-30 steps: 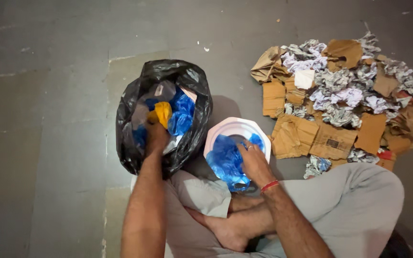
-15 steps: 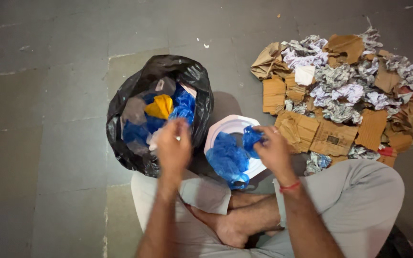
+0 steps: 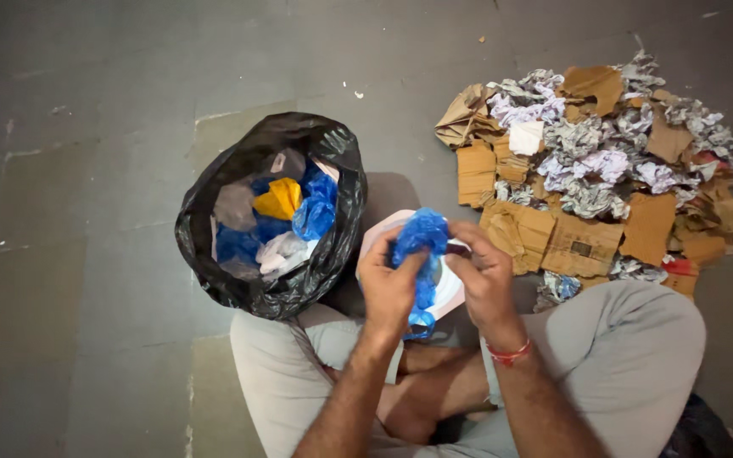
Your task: The person sits on the floor and sorts waste materials by hand. They pick up blue plastic pieces and a white plastic ring from a black trash bag and place them into a white bowl, then transfer cardboard and crumpled paper from a pile on the floor into a second black trash bag.
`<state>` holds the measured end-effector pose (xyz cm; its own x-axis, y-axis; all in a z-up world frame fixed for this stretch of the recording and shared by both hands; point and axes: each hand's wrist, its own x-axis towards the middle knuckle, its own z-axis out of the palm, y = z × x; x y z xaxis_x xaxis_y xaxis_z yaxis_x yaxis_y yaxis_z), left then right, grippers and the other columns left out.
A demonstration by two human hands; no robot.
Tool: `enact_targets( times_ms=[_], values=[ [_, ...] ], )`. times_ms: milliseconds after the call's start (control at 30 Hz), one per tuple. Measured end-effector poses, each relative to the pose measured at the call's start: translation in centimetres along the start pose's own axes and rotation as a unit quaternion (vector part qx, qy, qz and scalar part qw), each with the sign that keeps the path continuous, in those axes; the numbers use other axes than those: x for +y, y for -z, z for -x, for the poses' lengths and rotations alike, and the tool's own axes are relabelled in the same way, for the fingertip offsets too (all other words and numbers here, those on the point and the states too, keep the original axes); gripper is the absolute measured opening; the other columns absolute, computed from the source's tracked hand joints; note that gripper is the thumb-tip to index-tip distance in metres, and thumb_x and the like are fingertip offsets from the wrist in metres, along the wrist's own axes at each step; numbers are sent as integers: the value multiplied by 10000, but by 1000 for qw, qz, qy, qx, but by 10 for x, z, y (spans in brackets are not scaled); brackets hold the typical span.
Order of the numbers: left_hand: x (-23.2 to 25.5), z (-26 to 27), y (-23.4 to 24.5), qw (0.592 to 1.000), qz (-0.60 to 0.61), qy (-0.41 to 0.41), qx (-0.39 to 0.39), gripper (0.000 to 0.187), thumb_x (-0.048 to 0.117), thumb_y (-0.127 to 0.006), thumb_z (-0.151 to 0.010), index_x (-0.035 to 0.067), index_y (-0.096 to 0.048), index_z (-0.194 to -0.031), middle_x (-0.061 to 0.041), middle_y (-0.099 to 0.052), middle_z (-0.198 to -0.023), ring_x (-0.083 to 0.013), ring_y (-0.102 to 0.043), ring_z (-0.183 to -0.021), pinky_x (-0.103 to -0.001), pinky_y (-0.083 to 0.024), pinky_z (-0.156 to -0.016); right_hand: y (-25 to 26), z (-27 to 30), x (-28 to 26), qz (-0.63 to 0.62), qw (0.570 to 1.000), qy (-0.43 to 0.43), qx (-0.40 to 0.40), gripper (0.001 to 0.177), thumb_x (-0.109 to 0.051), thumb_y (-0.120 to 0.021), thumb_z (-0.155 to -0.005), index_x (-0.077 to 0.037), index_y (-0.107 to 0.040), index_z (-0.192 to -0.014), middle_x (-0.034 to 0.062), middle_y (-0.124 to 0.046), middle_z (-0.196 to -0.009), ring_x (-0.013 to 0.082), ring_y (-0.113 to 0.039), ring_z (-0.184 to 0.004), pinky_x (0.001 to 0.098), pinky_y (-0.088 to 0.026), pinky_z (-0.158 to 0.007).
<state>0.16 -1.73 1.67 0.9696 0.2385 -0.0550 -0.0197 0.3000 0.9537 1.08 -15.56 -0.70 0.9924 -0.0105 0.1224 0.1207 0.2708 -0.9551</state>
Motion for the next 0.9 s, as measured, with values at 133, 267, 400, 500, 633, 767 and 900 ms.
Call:
enact_targets(
  times_ms=[133, 267, 400, 500, 633, 767, 900],
  values=[
    [10, -5, 4, 993, -93, -58, -34, 234, -19, -706, -908, -22, -710, -1142, -26, -708, -1014, -70, -621, -859, -224, -533, -734, -7, -3, -27, 19, 998, 57, -28, 445, 83, -692, -821, -15, -629, -1250, 11, -595, -1279, 123, -613, -1152, 254, -557, -927],
    [26, -2, 13, 943, -219, -214, -134, 334, -85, -675, -842, -40, -709, -1171, -89, -681, -1145, -167, -630, -1087, -296, -496, -944, -17, 0, -28, 215, 972, 88, 25, 315, 101, -771, -798, 2, -742, -1096, 76, -694, -1109, 164, -667, -963, 262, -542, -799],
    [31, 9, 22, 975, -160, -110, -104, 439, 24, -730, -879, -13, -639, -1307, -58, -560, -1211, -86, -579, -937, -223, -512, -723, -25, 7, -18, 234, 955, 168, 70, 300, 133, -713, -841, -10, -750, -1102, 100, -661, -1115, 162, -652, -998, 282, -537, -814],
    [24, 7, 32, 994, -76, 36, -76, 363, 51, -763, -928, 12, -698, -1283, -41, -644, -1009, -56, -564, -749, -217, -473, -639, -29, 12, -11, 227, 959, 171, -14, 330, 121, -724, -807, -15, -737, -1108, 103, -690, -1128, 169, -690, -1033, 287, -568, -882],
    [26, -11, 60, 993, -112, -31, 13, 253, 18, -778, -900, -15, -748, -1149, -47, -706, -934, -88, -597, -753, -242, -492, -658, -31, 12, -1, 147, 979, 108, -88, 383, 66, -745, -848, -11, -691, -1220, 118, -712, -1225, 181, -701, -1097, 306, -566, -966],
    [42, -52, 107, 779, -512, -334, 141, 314, 34, -735, -859, 19, -669, -1166, -143, -709, -1078, -337, -669, -932, -432, -534, -822, -21, 1, 15, 108, 992, 41, -42, 324, -27, -736, -940, -21, -666, -1256, 99, -738, -1216, 145, -717, -1109, 301, -594, -935],
    [23, -105, 160, 618, -723, -249, 183, 148, 83, -685, -869, 90, -690, -1017, -109, -710, -992, -359, -677, -929, -471, -542, -841, 2, -9, 39, 327, 940, -33, -92, 405, -143, -763, -873, -35, -682, -1255, 153, -729, -1188, 276, -711, -1040, 369, -571, -874]
  ],
)
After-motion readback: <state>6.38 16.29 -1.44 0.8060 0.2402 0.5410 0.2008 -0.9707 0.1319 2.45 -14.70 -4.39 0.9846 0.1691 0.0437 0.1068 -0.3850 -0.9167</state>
